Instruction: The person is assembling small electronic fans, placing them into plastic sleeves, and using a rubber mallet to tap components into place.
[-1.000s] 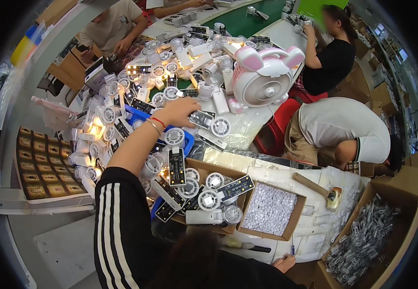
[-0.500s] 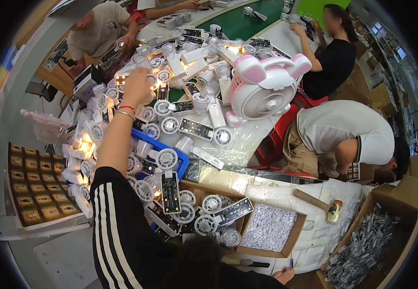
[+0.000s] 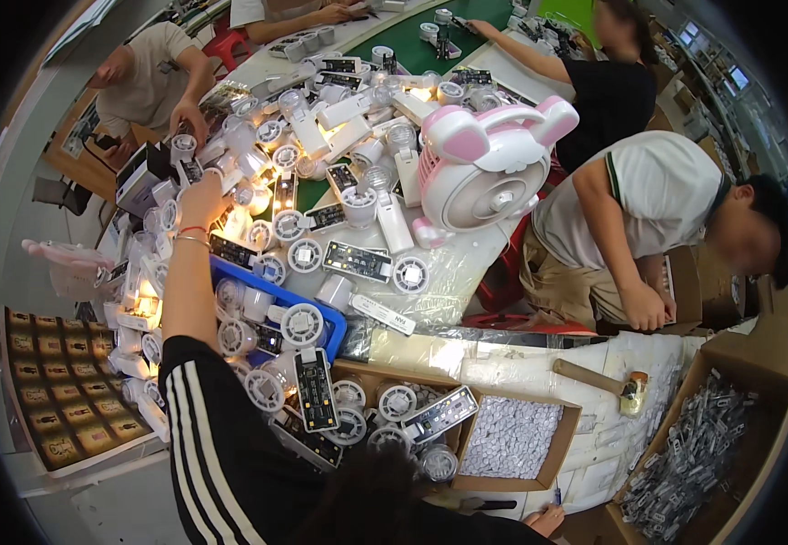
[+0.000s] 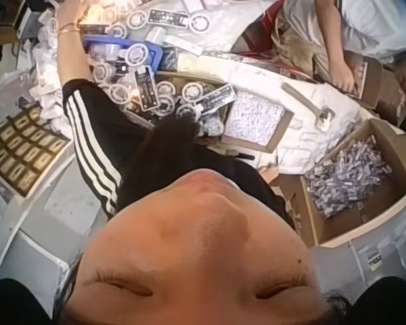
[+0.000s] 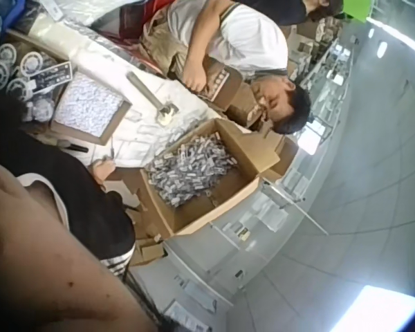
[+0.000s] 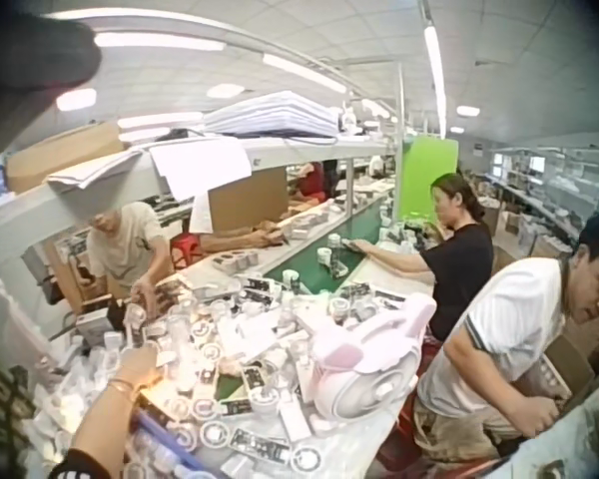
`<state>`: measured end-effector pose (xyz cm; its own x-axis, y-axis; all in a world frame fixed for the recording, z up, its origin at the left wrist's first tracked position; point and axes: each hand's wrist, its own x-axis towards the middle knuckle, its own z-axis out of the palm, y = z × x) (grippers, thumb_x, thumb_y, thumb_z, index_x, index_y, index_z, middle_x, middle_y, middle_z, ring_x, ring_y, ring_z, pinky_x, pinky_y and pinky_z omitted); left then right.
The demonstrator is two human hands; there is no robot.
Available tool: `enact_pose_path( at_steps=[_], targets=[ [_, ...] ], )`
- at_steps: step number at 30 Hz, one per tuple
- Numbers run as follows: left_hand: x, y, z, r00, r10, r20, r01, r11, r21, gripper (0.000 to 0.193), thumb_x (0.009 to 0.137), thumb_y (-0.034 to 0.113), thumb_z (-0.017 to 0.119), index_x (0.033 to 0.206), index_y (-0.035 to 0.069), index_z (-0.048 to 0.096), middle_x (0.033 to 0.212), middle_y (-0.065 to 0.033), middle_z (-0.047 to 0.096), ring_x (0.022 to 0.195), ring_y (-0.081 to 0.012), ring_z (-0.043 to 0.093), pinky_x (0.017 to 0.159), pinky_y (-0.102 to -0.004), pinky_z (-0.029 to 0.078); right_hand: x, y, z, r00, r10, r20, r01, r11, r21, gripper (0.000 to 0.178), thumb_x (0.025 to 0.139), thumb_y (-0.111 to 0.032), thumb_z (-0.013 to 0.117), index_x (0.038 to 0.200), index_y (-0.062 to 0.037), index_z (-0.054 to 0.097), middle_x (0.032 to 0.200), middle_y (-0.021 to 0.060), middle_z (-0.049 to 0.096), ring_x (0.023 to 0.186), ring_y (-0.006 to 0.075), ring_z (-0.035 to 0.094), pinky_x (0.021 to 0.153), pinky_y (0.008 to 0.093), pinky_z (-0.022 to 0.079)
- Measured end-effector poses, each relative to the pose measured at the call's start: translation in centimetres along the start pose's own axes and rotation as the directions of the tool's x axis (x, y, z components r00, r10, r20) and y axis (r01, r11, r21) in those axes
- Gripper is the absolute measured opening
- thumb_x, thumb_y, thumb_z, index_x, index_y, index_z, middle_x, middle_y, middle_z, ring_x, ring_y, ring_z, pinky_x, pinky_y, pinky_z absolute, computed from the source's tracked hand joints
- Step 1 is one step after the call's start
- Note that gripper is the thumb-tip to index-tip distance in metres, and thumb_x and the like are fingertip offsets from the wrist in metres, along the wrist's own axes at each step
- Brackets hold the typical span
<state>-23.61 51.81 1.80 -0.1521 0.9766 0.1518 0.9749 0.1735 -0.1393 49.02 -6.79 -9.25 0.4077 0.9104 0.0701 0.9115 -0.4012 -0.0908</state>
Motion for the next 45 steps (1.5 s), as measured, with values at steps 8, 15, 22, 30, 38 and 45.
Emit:
enact_pose_path(
  at_steps=[8, 15, 22, 30, 38, 45],
  targets=[
    [-7.9, 9.0, -11.3, 0.971, 0.229, 0.069, -0.19, 0.913, -0.361, 0.041, 0.072, 0.025, 0.071, 0.108, 0.005, 0.065, 0.096, -0.0191, 0.067, 0.086, -0.0372, 0.065, 0.077, -0.0443, 0.051, 0.5, -0.7, -0.3, 0.999, 0.007, -0.04, -0.004, 0.998, 0.06, 0.019, 0.07, -0.013, 0.044, 0.084, 0.0004, 0.048, 0.083, 0.0216, 0.044, 0.081, 0.0399, 0.044, 0.073, 0.0499, 0.035],
    [-10.7, 16.2, -8.0, 0.772, 0.619, 0.144, -0.488, 0.722, -0.491, 0.042, 0.069, 0.025, 0.075, 0.108, 0.011, 0.066, 0.106, -0.0113, 0.064, 0.102, -0.03, 0.061, 0.088, -0.0381, 0.049, -0.6, 2.6, 1.5, 0.998, -0.065, 0.001, 0.065, 0.997, 0.041, 0.022, 0.069, -0.011, 0.046, 0.086, 0.0023, 0.05, 0.083, 0.0224, 0.046, 0.081, 0.0409, 0.046, 0.074, 0.0507, 0.037],
    [-9.1, 13.4, -5.4, 0.811, 0.566, 0.147, -0.353, 0.675, -0.648, 0.052, 0.07, 0.03, 0.079, 0.113, 0.007, 0.061, 0.112, -0.0121, 0.061, 0.106, -0.0301, 0.058, 0.091, -0.0378, 0.047, -1.0, 3.2, 1.8, 0.994, -0.109, -0.006, 0.109, 0.994, 0.013, 0.023, 0.069, -0.012, 0.047, 0.087, 0.0015, 0.05, 0.084, 0.0225, 0.046, 0.081, 0.0411, 0.046, 0.073, 0.0504, 0.037],
    [-5.5, 3.2, 0.8, 0.963, -0.253, -0.096, 0.255, 0.967, 0.001, 0.024, 0.081, 0.022, 0.062, 0.09, 0.0, 0.063, 0.098, -0.0208, 0.065, 0.093, -0.037, 0.065, 0.082, -0.0455, 0.052, -1.3, 4.8, 2.5, 0.987, -0.16, 0.017, 0.16, 0.987, 0.008, 0.021, 0.069, -0.013, 0.047, 0.084, 0.0005, 0.049, 0.086, 0.0237, 0.045, 0.082, 0.0426, 0.045, 0.072, 0.0521, 0.036],
    [-5.3, 2.1, -3.8, 0.924, -0.265, -0.276, 0.206, 0.952, -0.225, 0.032, 0.09, 0.032, 0.053, 0.092, 0.002, 0.065, 0.093, -0.022, 0.068, 0.088, -0.0392, 0.066, 0.077, -0.047, 0.052, 0.0, 4.0, 1.3, 0.986, -0.139, -0.09, 0.135, 0.99, -0.049, 0.024, 0.068, -0.016, 0.048, 0.084, 0.0005, 0.05, 0.086, 0.023, 0.046, 0.084, 0.0421, 0.046, 0.075, 0.0509, 0.037],
    [-18.4, -6.3, -12.0, 0.969, -0.242, 0.04, 0.211, 0.737, -0.642, 0.032, 0.091, 0.029, 0.061, 0.103, 0.0, 0.066, 0.088, -0.0105, 0.068, 0.082, -0.0183, 0.063, 0.075, -0.0315, 0.048, 0.3, 3.7, 2.1, 0.999, -0.041, 0.007, 0.041, 0.999, -0.001, 0.027, 0.067, -0.019, 0.048, 0.086, 0.0006, 0.051, 0.086, 0.0221, 0.046, 0.086, 0.0402, 0.047, 0.078, 0.0483, 0.037]
  ],
)
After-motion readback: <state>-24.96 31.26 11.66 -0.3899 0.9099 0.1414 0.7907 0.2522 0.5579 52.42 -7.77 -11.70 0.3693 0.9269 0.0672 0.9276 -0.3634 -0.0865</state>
